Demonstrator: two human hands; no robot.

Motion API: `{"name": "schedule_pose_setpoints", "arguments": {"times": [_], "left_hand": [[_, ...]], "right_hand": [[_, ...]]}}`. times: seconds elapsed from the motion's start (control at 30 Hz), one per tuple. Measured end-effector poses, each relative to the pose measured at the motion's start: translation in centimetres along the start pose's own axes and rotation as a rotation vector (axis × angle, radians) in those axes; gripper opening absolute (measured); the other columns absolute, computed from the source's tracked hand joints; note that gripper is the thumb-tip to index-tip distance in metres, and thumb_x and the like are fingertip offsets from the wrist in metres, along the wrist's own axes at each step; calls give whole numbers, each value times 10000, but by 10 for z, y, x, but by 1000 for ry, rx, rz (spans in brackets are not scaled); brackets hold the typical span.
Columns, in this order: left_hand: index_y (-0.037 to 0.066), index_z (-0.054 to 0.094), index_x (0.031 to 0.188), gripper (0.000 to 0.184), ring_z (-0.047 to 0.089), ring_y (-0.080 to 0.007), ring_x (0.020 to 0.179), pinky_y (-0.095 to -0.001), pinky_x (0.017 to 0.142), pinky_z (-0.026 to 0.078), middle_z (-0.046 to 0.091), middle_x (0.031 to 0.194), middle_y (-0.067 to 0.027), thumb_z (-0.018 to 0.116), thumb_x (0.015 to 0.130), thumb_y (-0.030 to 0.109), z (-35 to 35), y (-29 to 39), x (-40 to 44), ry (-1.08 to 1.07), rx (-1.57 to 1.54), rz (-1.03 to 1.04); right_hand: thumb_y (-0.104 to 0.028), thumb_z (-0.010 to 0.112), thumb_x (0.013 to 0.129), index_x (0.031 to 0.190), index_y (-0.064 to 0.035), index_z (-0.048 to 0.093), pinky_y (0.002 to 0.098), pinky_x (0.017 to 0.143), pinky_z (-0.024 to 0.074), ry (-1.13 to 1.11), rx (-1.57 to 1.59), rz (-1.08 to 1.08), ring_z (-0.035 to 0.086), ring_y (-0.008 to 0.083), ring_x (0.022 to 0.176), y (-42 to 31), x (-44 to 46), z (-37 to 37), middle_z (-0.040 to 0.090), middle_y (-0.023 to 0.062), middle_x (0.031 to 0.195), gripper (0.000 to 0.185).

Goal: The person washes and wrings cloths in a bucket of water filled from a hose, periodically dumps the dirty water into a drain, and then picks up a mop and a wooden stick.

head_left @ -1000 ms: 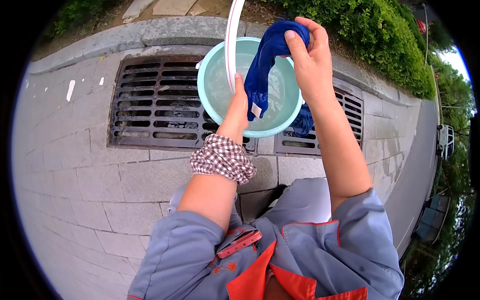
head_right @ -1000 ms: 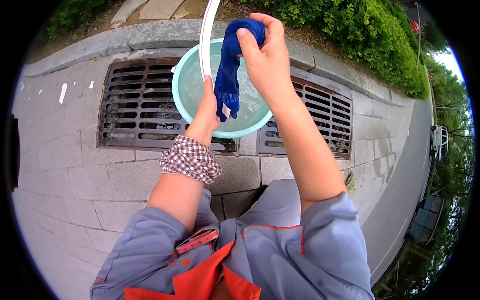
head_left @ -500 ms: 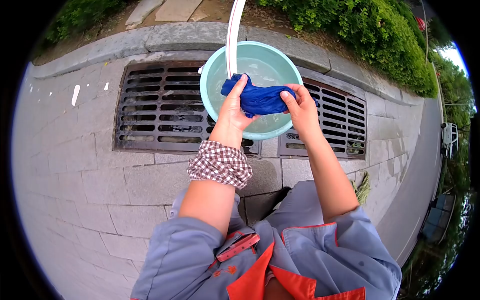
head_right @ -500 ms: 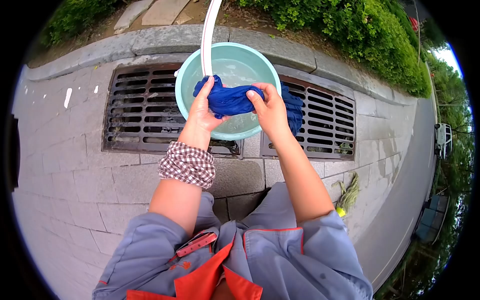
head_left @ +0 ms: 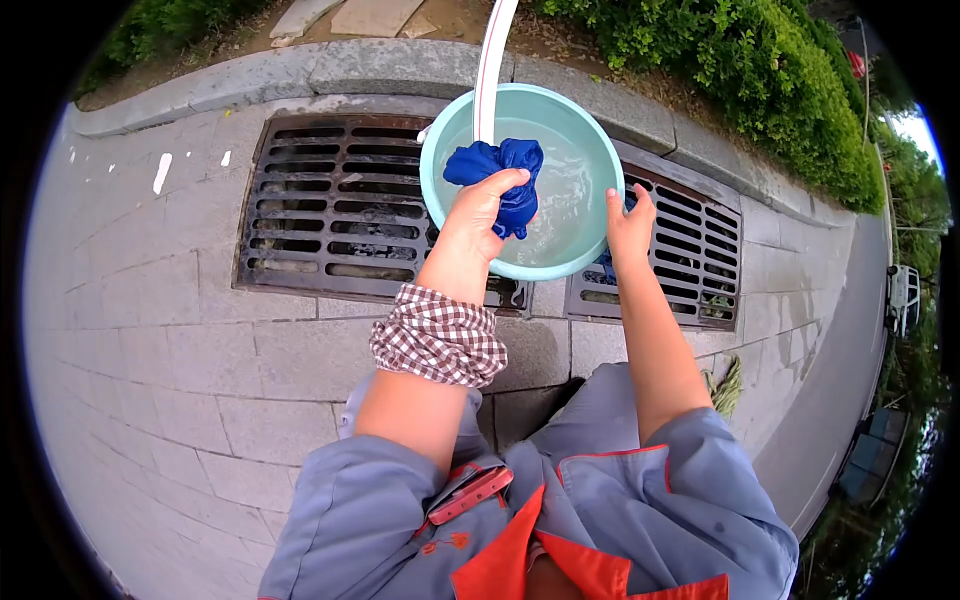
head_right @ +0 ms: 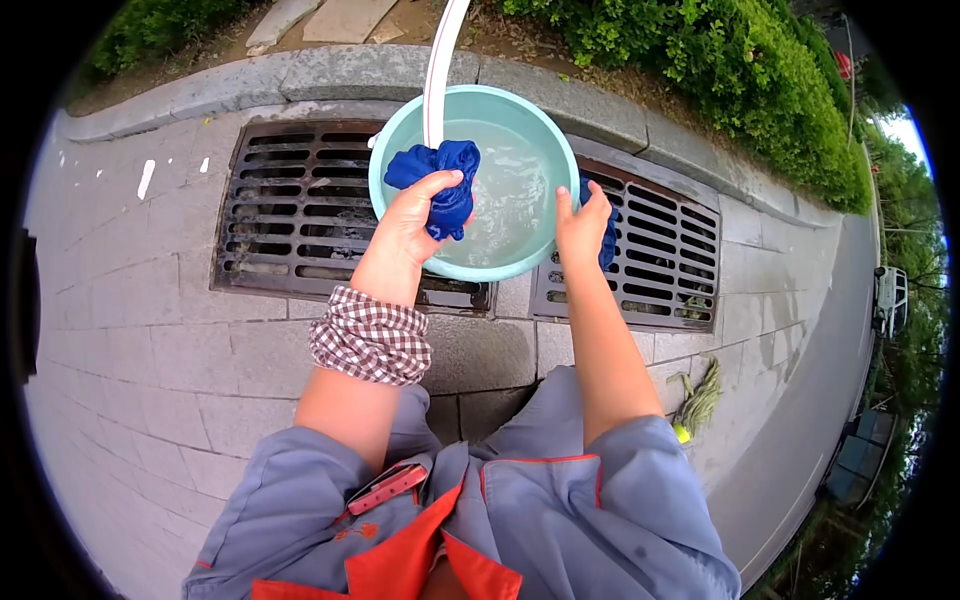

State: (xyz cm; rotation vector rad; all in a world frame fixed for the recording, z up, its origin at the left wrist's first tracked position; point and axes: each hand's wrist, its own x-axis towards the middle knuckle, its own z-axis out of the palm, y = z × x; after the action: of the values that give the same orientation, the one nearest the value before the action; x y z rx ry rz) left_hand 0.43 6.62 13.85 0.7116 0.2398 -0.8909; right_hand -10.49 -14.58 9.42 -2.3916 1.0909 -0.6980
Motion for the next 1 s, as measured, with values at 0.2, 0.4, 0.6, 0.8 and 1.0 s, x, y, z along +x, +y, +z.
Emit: {"name": "schedule_pose_setpoints", "arguments": {"times": [0.2, 0.4, 0.6, 0.8, 1.0], "left_hand": [[43, 647, 876, 176, 559, -86, 660, -220, 565, 410, 595, 779, 7, 700, 712, 11, -18, 14, 20, 156, 402, 295], [-13, 575, 1064, 528, 600, -157, 815, -283, 723, 478, 607, 946, -62, 758, 571, 40, -32, -39, 84, 351, 681, 461], [-26, 619, 1005, 482, 605, -321, 934, -354, 839, 484, 493, 1114, -190, 737, 563, 124, -18, -18, 77, 189, 586, 292], [3, 640, 794, 233, 610, -164, 612, -295, 574, 475, 621, 708, -65, 709, 579, 63, -19, 35, 34, 229, 300, 381], [1, 624, 692, 148, 606, -171, 566, -296, 542, 465, 612, 638, -67, 693, 580, 68, -41, 74, 32, 282, 286, 423]], "right_hand": [[-313, 665, 821, 1072, 27, 505, 287, 608, 496, -430, 540, 498, 590, 166, 736, 7, -32, -11, 594, 110, 886, 452], [-156, 581, 807, 999, -30, 517, 261, 403, 363, -450, 642, 542, 482, 108, 495, 17, -34, -3, 569, 51, 755, 239], [-30, 554, 795, 1010, -31, 523, 245, 437, 433, -372, 740, 599, 566, 128, 575, -1, -37, -8, 615, 53, 823, 217], [3, 545, 800, 1048, 35, 543, 296, 701, 542, -474, 701, 468, 649, 189, 785, -47, -16, -17, 640, 101, 960, 249], [-86, 592, 835, 950, 12, 547, 241, 538, 472, -514, 665, 284, 577, 114, 617, -127, 6, 1, 618, 55, 810, 157]]}}
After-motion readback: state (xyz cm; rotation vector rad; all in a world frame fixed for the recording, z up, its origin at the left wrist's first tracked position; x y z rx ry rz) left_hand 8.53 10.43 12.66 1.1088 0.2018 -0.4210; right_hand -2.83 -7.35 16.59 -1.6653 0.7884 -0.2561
